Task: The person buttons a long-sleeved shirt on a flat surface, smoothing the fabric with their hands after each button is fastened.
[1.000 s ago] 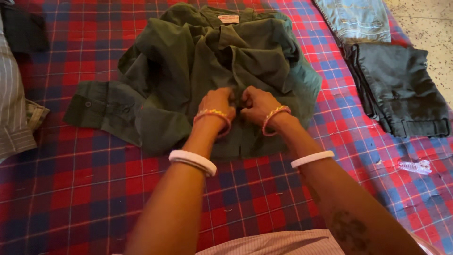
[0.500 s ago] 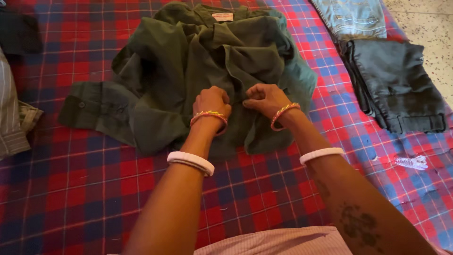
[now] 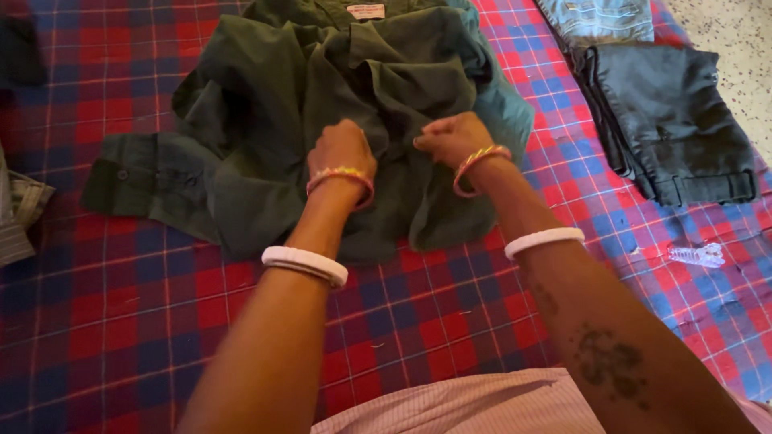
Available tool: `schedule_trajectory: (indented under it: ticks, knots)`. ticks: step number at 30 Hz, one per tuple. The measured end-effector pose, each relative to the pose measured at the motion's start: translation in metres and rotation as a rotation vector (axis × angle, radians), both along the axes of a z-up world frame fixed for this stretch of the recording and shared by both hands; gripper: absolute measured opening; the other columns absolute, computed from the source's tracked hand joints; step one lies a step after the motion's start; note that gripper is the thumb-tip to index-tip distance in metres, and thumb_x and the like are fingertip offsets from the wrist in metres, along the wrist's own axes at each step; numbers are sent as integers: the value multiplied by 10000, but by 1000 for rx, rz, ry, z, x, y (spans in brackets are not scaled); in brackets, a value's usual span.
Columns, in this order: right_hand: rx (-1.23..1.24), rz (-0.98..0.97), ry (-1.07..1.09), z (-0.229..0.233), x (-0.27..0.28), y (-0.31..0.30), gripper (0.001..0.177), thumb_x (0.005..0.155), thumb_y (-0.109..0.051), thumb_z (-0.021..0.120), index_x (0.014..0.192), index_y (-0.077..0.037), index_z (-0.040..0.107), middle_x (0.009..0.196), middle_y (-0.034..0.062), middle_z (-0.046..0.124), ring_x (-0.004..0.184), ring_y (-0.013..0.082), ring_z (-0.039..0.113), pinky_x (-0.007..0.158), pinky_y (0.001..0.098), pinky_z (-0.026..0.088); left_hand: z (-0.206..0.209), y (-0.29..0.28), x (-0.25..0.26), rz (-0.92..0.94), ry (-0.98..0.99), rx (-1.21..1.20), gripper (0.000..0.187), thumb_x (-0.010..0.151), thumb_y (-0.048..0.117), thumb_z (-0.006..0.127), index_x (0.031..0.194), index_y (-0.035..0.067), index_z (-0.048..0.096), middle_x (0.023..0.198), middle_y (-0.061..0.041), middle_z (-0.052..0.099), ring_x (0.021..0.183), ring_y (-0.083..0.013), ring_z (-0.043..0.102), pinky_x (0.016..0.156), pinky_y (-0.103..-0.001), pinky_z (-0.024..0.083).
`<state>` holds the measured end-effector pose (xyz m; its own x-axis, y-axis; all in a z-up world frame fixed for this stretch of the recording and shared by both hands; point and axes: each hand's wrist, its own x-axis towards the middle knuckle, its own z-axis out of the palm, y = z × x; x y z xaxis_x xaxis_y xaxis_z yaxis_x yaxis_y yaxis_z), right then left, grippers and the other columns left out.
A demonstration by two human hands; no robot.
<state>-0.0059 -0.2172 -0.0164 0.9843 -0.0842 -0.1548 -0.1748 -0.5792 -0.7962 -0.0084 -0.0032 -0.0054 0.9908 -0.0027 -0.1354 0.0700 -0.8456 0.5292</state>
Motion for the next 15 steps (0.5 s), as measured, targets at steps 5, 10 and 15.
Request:
schedule_trajectory:
  ticks: [5, 10, 15]
  knots:
    - [276, -92, 12, 32, 6, 0, 150, 799, -197, 836, 799, -82, 738, 669, -33, 635, 575, 70, 518, 539, 261, 403, 41, 1, 16, 204, 84, -271, 311, 753, 222, 796, 1026, 82, 746, 1124, -169, 714, 1084, -363, 690, 892, -440, 568]
    - [353, -106, 13, 54, 8, -2, 175, 823, -226, 857, 829, -104, 731, 684, -24, 628, 574, 69, 515, 533, 244, 395, 65, 8, 19, 123, 201, -238, 330, 783, 274, 797, 1040, 70, 762, 1094, -173, 748, 1042, -340, 730, 872, -426, 581]
    - [165, 103, -157, 47, -6, 19, 229, 802, -234, 855, 855, -37, 752, 754, -22, 706, 666, 44, 617, 607, 228, 501, 58, 8, 16, 122, 288, -224, 338, 736, 259, 829, 1007, 62, 787, 1050, -165, 766, 979, -317, 755, 816, -421, 589]
